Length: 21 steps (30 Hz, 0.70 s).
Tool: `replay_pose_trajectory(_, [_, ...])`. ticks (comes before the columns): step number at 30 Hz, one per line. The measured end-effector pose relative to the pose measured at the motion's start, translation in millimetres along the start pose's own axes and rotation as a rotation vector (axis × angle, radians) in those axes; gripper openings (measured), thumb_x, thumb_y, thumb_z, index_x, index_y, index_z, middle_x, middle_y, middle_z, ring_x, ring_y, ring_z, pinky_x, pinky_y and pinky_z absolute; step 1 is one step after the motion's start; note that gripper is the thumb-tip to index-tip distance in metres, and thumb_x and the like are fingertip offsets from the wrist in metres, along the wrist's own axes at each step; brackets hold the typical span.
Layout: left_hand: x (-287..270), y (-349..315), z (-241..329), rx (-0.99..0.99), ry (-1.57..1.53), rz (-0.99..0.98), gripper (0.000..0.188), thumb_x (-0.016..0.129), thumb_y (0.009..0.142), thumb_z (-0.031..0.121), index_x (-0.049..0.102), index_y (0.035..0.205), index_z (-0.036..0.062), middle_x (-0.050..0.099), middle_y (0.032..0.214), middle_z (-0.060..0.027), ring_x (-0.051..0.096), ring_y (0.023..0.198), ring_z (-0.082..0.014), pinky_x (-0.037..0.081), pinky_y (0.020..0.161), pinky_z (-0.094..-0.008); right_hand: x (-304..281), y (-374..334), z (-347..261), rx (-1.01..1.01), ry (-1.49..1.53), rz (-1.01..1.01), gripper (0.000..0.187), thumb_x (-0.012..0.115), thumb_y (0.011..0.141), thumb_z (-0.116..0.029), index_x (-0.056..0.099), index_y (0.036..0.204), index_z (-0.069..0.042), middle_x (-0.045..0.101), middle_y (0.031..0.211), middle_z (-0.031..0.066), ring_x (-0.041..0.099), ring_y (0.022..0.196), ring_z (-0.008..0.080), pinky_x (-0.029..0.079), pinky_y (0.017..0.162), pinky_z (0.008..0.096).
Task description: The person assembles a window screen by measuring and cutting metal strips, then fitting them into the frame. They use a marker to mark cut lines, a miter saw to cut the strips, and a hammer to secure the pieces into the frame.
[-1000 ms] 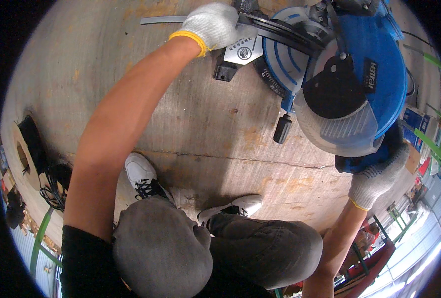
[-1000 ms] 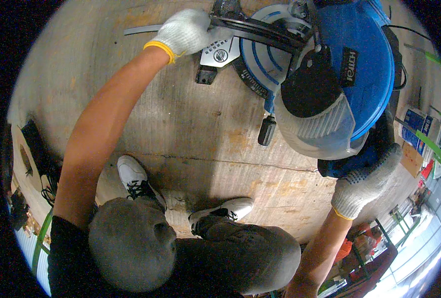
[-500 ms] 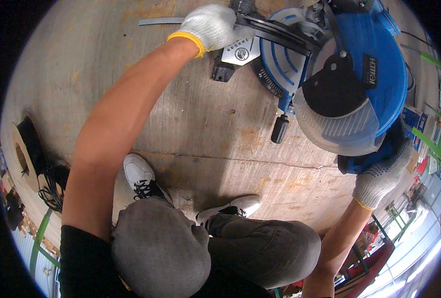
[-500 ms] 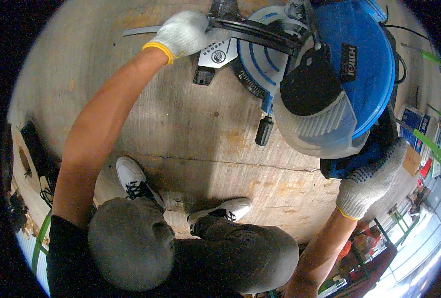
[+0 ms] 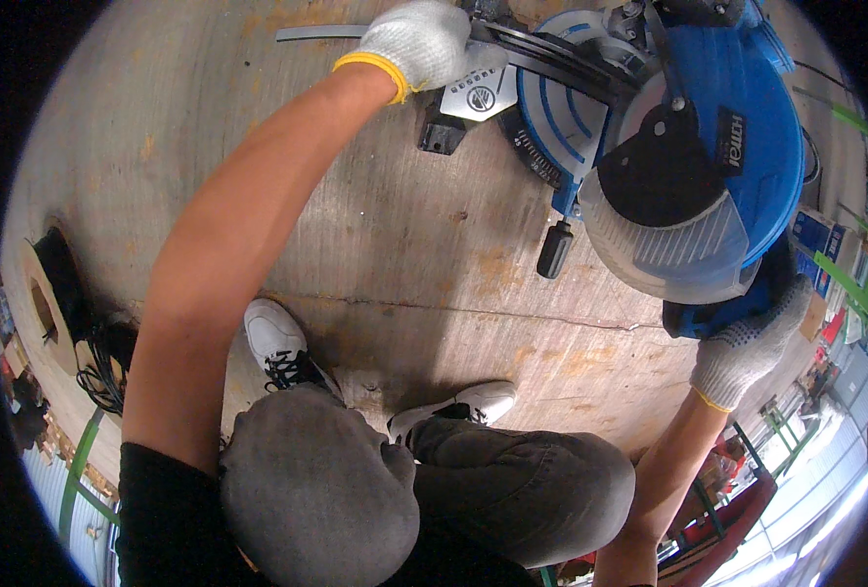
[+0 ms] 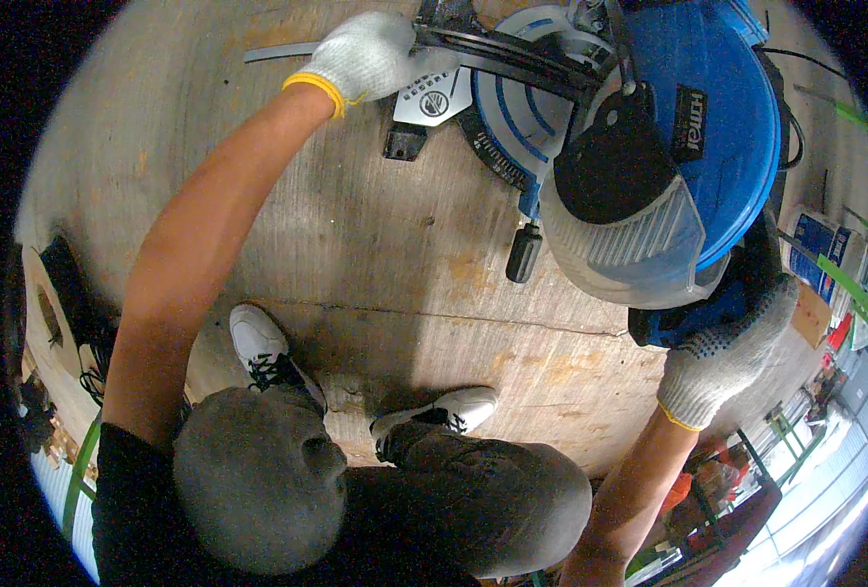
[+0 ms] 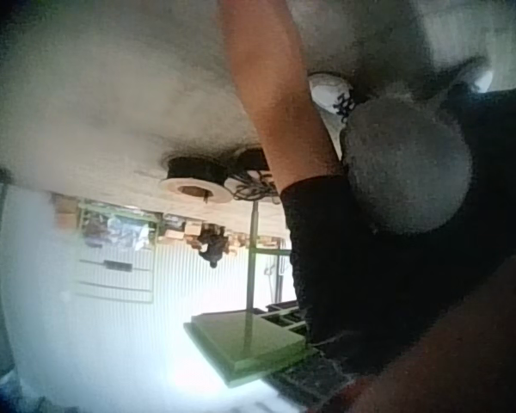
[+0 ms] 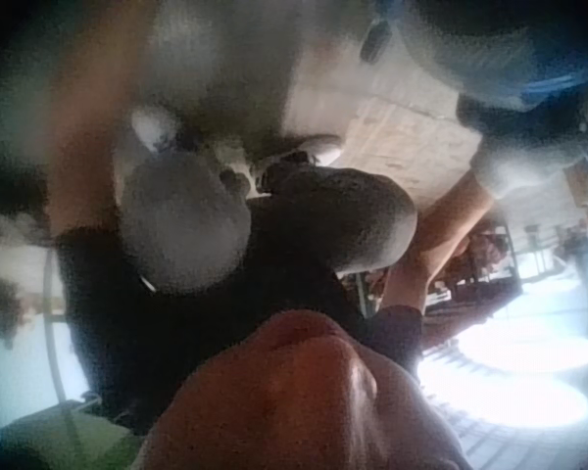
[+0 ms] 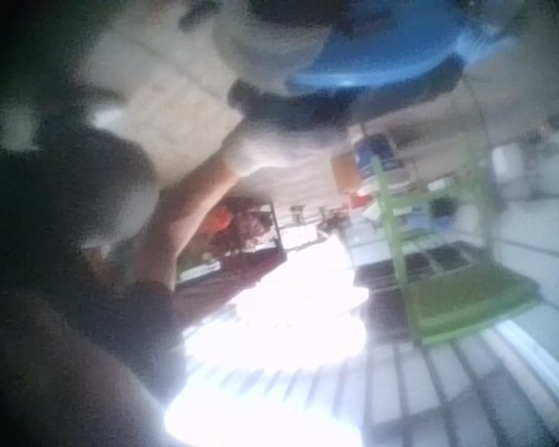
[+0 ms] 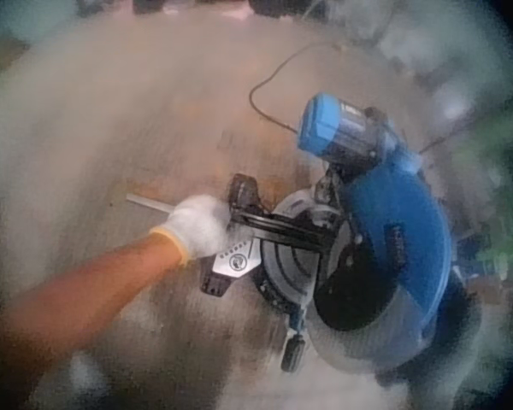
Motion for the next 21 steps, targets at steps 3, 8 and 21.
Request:
replay_pose_trajectory(3, [-2, -5, 1, -0.060, -0.092, 0.033, 0.061, 0.072, 0.103, 0.066, 0.090, 0.109, 0.0085, 0.084, 0.111, -0.0258, 0.082, 0.110, -0.0430, 0.065, 0.097, -0.0522, -1, -1, 7, 0.004, 0.094, 0.015, 0.058, 0.041, 0.122, -0.033, 0.060, 0.166, 0.000, 0.067, 0.164, 0.0193, 0.063, 0.151, 0.0325, 0.044, 0.134, 0.0492])
replay_pose_trajectory(8, [-5, -9, 2, -0.069, -0.076, 0.013, 0.059, 0.071, 0.103, 0.064, 0.090, 0.109, 0.0085, 0.084, 0.110, -0.0257, 0.082, 0.110, -0.0433, 0.064, 0.097, -0.0527, -3, -2, 11, -0.026, 0.003, 0.019, 0.058, 0.038, 0.124, -0.033, 0.059, 0.167, 0.000, 0.067, 0.165, 0.0185, 0.063, 0.152, 0.0325, 0.043, 0.134, 0.0487])
replay_pose_trajectory(21, [-2, -6, 1, -0.028, -0.066, 0.052, 0.060, 0.071, 0.103, 0.065, 0.090, 0.105, 0.0079, 0.083, 0.107, -0.0259, 0.081, 0.107, -0.0449, 0.064, 0.096, -0.0537, 3, -3, 0, -0.027, -0.034, -0.029, 0.061, 0.039, 0.125, -0.039, 0.059, 0.167, 0.000, 0.066, 0.165, 0.0180, 0.062, 0.152, 0.0320, 0.043, 0.134, 0.0489])
Point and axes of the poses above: each hand's wrist, its own y-axis towards the middle knuckle, its own x-axis out of the palm, z = x × y, the point moved 3 cm from there along y, towards the middle knuckle
